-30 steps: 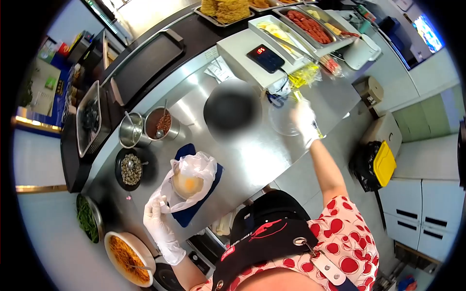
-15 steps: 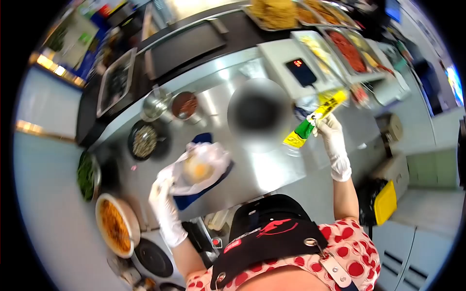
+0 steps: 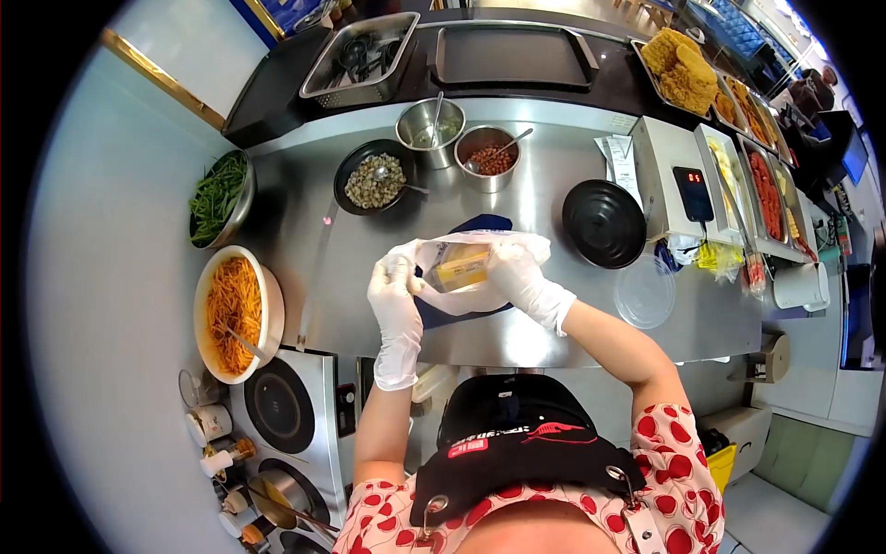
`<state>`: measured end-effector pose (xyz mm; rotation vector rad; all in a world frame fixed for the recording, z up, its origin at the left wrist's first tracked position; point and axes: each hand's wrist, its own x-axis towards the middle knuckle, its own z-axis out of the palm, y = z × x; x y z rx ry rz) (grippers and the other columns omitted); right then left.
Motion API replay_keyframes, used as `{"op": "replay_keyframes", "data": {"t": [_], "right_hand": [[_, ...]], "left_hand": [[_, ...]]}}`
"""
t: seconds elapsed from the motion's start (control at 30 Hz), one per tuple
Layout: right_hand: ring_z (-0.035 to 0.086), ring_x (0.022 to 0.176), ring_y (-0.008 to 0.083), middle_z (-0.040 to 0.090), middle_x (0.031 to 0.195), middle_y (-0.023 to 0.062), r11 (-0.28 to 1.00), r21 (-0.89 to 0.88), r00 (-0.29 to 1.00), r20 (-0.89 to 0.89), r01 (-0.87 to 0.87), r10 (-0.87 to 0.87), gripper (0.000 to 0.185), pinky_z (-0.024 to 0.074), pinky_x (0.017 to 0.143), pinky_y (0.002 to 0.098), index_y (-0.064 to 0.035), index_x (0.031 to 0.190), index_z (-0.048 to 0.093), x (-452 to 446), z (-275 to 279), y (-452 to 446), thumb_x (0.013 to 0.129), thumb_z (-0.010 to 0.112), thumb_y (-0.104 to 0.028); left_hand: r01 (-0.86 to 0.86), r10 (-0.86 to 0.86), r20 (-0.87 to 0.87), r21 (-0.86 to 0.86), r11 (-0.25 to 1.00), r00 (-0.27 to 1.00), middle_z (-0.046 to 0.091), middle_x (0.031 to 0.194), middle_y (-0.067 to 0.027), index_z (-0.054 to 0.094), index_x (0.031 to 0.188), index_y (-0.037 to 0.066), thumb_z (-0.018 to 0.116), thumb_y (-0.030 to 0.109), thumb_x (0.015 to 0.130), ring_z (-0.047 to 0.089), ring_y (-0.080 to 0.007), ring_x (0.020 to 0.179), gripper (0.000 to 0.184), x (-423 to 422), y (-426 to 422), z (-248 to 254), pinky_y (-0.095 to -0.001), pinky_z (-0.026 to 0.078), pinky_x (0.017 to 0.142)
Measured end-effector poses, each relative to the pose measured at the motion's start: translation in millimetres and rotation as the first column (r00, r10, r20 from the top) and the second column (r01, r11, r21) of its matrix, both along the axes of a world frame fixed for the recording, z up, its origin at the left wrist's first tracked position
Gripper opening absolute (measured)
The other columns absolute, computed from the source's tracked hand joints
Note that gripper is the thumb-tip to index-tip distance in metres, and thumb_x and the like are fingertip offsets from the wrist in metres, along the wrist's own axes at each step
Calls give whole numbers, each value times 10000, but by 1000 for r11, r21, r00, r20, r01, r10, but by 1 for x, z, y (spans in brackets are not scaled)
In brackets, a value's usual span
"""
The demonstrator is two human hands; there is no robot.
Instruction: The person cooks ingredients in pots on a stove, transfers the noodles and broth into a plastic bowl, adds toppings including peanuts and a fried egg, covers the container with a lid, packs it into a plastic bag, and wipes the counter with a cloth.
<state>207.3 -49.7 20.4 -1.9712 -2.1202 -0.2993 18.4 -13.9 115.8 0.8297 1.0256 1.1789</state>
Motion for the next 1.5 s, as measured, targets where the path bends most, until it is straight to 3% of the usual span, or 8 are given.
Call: {"op": "replay_keyframes", "data": {"t": [0.33,0.53,0.67,0.77,0.87,1.13,1.3,1.5], "right_hand": [[572,720,303,569,792,102,815,262,729,-634,517,-259,352,466,678,389,-38,864,574,21,98,-48,694,785,-264],[609,842,155,675,904,105,973,-194,-407,-904,121,-130,210,453,784,264,34,866,657,24,129,-35,853,643,-175],[584,880,141,636,1029,74,985,-173,-395,-904,-7,-161,145,446,838,266,10,925,667,44,130,-43,868,572,-84],[449,1153,168,460,1300,88,967,-67,330,-932,247,-149,97,395,955,336,-52,929,655,28,121,-41,837,629,-35],[447,1182,195,489,1277,92,993,-15,-195,-980,-120,-38,144,383,977,343,-64,984,635,22,120,-25,862,586,-7],[633,740,139,625,848,75,999,20,329,-944,-47,34,156,507,616,249,-15,1046,537,5,91,-1,949,439,-86],[620,816,160,605,982,98,984,-60,-182,-979,-169,-91,301,508,598,262,-20,1223,458,7,87,1,986,408,-199],[570,980,289,585,1099,141,992,-109,472,-880,-69,-64,548,446,877,343,-59,1337,414,25,62,-14,831,615,-122]], "left_hand": [[307,-307,-89,-7,952,948,629,838,-72,510,1162,-70,558,11,894,597,-117,690,284,-5,-7,26,-227,486,692],[384,-380,-215,-24,923,900,646,878,-95,518,1166,-69,589,-8,873,606,-115,708,307,-9,1,30,-232,499,684],[491,-467,-379,-35,870,799,646,877,-78,588,1091,-36,629,34,854,619,-159,714,250,-9,5,35,-277,508,647],[686,-13,-867,385,617,498,627,819,-58,636,1000,-2,650,87,825,613,-205,694,196,-2,16,36,-338,502,655],[871,422,-824,471,139,378,581,742,-46,655,927,36,652,130,764,592,-228,675,188,10,33,43,-366,483,684],[815,439,-686,496,-301,580,564,1001,-35,547,906,103,627,97,696,571,-203,944,225,55,53,44,-348,452,851],[779,323,-709,558,-284,626,528,1020,-16,525,908,147,635,83,677,520,-210,1039,263,63,76,15,-371,424,895],[702,6,-710,697,145,704,614,776,-62,576,855,93,668,85,732,589,-213,739,153,72,70,-11,-334,471,678]]}}
